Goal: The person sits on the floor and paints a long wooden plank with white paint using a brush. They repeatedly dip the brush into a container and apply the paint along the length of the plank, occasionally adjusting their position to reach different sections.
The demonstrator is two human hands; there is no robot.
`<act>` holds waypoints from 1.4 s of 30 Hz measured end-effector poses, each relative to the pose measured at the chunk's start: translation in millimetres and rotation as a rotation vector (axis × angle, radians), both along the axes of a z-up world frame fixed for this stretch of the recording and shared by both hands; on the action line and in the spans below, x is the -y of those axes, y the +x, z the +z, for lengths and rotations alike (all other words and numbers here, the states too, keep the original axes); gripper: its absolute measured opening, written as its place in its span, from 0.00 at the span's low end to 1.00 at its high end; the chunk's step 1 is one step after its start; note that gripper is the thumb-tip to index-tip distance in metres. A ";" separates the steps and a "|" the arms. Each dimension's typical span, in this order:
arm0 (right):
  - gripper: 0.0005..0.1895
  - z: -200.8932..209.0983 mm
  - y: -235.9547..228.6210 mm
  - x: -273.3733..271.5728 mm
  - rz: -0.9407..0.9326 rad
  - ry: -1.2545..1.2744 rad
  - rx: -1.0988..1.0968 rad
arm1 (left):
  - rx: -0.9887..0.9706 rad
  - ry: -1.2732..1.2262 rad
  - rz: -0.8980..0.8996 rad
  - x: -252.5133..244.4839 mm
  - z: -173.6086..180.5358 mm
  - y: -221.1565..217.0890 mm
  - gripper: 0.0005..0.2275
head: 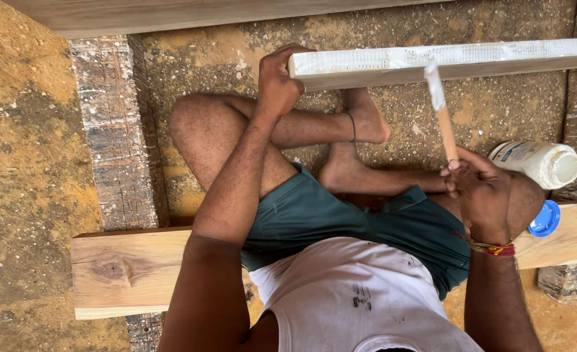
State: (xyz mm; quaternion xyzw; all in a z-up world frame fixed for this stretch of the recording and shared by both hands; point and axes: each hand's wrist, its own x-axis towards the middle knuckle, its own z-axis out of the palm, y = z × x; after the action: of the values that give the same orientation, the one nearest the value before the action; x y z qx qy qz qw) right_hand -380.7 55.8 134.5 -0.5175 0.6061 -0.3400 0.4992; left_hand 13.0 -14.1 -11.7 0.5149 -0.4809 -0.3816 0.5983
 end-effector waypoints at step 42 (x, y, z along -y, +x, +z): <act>0.29 -2.7 23.0 1.8 0.140 -0.607 -0.857 | -0.077 0.142 0.009 3.4 13.3 1.1 0.24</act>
State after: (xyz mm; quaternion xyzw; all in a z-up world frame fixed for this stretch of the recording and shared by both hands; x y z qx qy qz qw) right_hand -357.7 54.0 131.8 -0.7704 0.5943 -0.2240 0.0557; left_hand 14.1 -17.5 1.6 0.5431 -0.4268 -0.4316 0.5801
